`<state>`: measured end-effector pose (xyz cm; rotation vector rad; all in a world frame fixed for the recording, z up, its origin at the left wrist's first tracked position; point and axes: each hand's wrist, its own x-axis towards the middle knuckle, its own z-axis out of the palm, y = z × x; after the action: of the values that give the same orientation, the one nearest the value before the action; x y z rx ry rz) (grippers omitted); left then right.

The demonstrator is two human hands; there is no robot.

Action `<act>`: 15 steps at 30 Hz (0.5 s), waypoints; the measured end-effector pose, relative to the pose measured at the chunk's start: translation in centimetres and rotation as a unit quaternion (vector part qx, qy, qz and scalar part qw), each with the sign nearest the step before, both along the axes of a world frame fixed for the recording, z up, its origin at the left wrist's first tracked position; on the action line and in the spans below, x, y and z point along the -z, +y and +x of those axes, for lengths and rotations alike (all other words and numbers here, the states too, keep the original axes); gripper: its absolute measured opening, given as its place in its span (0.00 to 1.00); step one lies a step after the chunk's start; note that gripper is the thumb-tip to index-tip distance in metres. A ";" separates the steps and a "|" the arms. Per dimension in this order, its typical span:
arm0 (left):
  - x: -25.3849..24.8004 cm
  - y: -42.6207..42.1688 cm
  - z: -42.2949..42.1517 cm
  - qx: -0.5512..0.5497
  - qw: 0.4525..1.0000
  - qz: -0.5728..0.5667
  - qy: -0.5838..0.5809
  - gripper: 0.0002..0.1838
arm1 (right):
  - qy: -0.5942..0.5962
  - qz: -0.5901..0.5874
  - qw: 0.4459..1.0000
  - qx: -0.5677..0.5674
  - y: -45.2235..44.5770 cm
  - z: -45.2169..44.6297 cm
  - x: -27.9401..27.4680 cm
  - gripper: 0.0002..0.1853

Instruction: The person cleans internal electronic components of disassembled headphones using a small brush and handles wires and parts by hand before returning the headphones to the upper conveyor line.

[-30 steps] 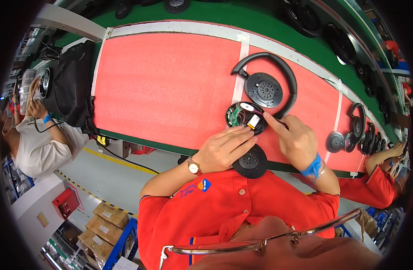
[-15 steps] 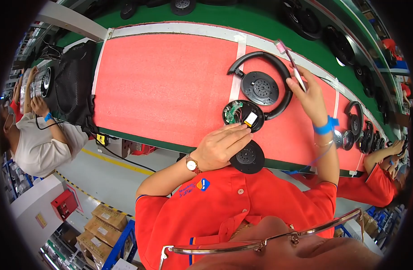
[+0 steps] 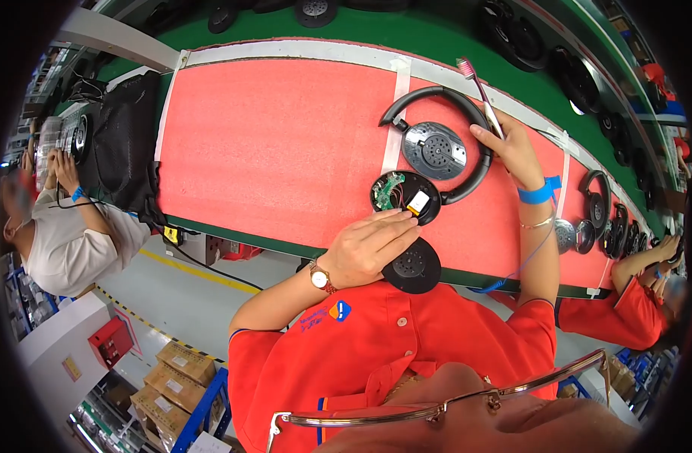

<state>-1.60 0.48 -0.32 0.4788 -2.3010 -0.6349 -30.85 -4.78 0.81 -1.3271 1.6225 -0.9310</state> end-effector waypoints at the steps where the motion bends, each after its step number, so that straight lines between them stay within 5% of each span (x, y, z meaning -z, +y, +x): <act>1: 0.1 0.1 0.0 -0.002 1.000 0.000 0.002 0.18 | -0.076 0.086 0.993 0.022 0.1 0.1 -0.7 0.24; 8: 0.2 0.1 0.0 -0.001 1.000 -0.008 -0.008 0.18 | -0.134 0.105 0.985 0.029 0.1 -0.1 -1.1 0.25; 15: 0.1 0.2 0.0 0.000 1.000 -0.012 -0.013 0.18 | -0.185 0.135 0.973 -0.017 0.3 -1.7 -0.8 0.17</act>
<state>-1.61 0.69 -0.46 0.4786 -2.3296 -0.6049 -32.52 -4.45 1.58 -0.9298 1.3739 -0.8445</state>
